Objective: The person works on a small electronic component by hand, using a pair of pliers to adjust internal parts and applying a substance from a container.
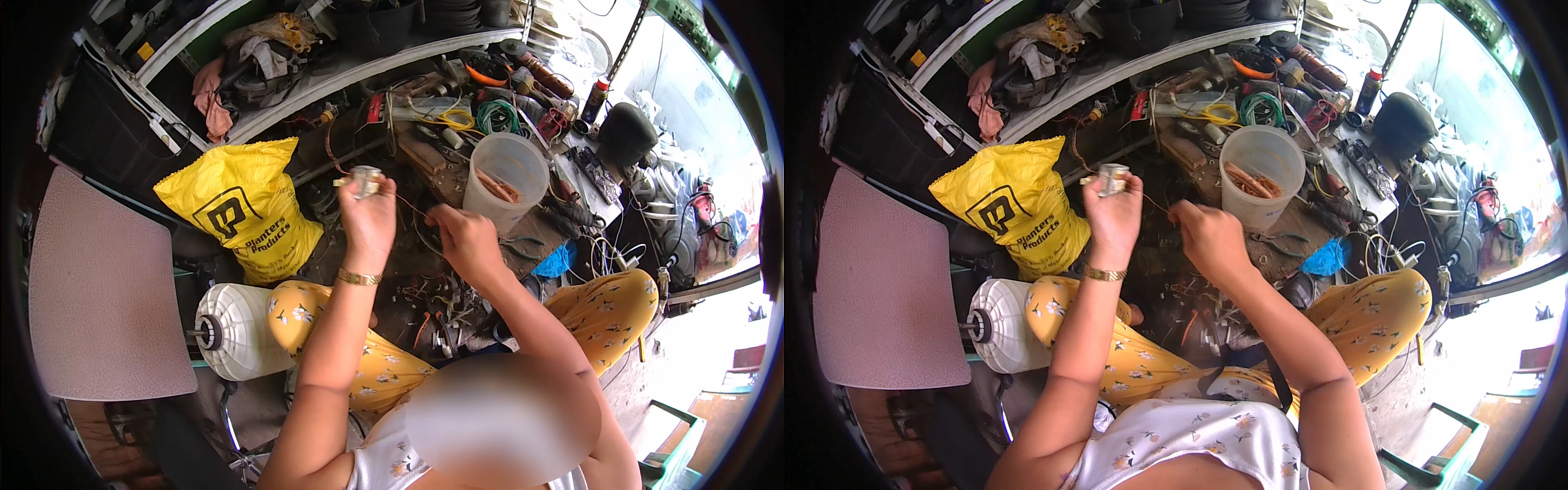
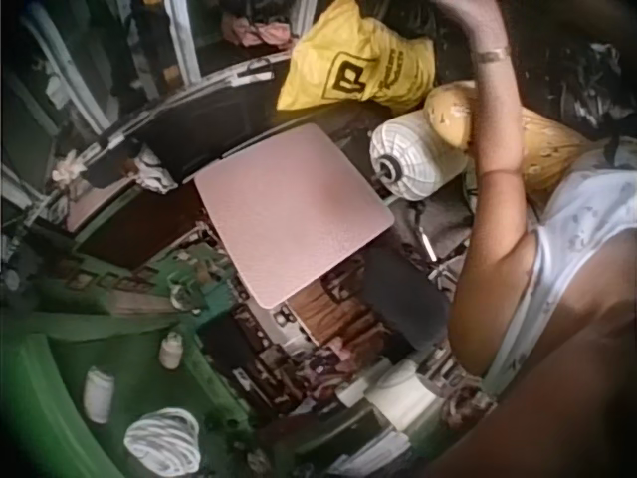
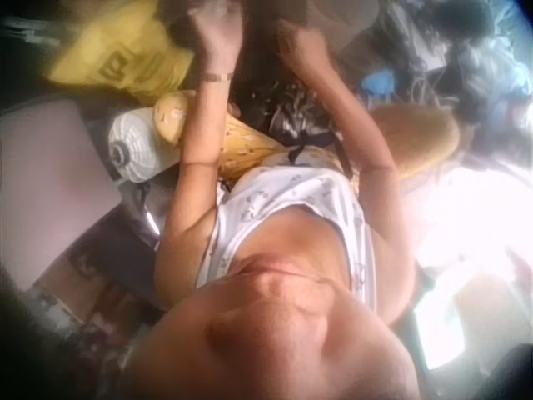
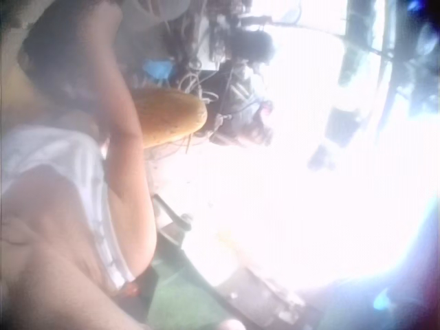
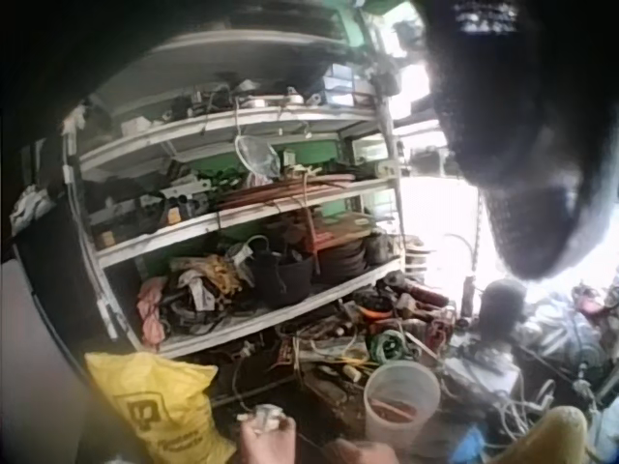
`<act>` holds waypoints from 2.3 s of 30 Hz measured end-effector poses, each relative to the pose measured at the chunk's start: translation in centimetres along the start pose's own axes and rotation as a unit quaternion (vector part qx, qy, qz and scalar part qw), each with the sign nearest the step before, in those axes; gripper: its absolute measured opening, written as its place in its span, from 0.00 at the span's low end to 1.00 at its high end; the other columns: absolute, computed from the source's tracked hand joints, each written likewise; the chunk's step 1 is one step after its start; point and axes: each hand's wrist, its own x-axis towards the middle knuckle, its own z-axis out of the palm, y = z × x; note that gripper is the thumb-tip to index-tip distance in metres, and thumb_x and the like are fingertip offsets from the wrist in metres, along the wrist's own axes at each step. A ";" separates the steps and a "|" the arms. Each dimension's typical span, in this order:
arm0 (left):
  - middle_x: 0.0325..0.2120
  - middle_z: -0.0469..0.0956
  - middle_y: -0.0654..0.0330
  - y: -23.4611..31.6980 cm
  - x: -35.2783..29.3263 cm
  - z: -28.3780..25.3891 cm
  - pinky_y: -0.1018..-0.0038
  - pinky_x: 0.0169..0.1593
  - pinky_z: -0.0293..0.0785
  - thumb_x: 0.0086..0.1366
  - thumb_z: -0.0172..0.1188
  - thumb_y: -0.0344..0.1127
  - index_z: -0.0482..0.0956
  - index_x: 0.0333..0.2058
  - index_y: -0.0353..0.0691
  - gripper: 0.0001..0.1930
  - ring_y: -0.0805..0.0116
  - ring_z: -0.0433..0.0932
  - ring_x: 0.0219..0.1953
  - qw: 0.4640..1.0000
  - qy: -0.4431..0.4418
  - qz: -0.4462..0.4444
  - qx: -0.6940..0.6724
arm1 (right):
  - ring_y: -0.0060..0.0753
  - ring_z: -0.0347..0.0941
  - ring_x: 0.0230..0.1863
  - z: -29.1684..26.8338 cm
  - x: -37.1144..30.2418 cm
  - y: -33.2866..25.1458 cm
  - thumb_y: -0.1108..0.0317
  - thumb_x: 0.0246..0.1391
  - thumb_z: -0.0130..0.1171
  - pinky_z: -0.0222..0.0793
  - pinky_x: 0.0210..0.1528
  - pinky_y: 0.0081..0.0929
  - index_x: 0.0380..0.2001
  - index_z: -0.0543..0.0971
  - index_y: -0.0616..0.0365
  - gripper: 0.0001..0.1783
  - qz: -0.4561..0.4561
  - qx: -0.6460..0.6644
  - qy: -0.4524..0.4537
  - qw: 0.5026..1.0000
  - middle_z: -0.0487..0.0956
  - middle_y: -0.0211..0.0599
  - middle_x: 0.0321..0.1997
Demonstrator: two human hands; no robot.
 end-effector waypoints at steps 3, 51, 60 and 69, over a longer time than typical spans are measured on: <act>0.34 0.78 0.55 2.2 0.5 0.3 0.65 0.48 0.74 0.59 0.55 0.33 0.73 0.37 0.37 0.09 0.61 0.75 0.37 1.000 -0.011 0.026 -0.008 | 0.49 0.79 0.29 -2.9 -3.2 1.6 0.76 0.52 0.54 0.74 0.32 0.42 0.34 0.79 0.54 0.07 0.022 -0.018 0.022 0.999 0.81 0.44 0.29; 0.44 0.70 0.64 -1.9 -3.3 3.7 0.72 0.52 0.68 0.55 0.51 0.21 0.63 0.53 0.45 0.25 0.71 0.71 0.47 0.957 -0.138 -0.025 0.253 | 0.38 0.68 0.38 -2.7 2.9 1.6 0.68 0.46 0.69 0.66 0.40 0.32 0.45 0.75 0.62 0.23 -0.045 0.222 0.052 0.973 0.73 0.41 0.41; 0.43 0.65 0.65 -1.9 -4.7 4.8 0.77 0.51 0.66 0.51 0.47 0.17 0.59 0.54 0.44 0.30 0.76 0.67 0.45 0.886 -0.186 0.014 0.425 | 0.46 0.72 0.39 -5.1 7.5 -0.4 0.74 0.44 0.66 0.69 0.41 0.37 0.34 0.81 0.57 0.10 -0.229 0.126 -0.077 0.962 0.77 0.38 0.33; 0.43 0.65 0.65 -1.7 -4.5 4.0 0.77 0.51 0.65 0.51 0.48 0.18 0.59 0.54 0.44 0.29 0.77 0.66 0.45 0.881 -0.187 0.015 0.435 | 0.46 0.73 0.37 -4.0 7.6 -0.6 0.76 0.42 0.64 0.71 0.39 0.38 0.28 0.78 0.60 0.07 -0.236 0.103 -0.051 0.965 0.76 0.39 0.30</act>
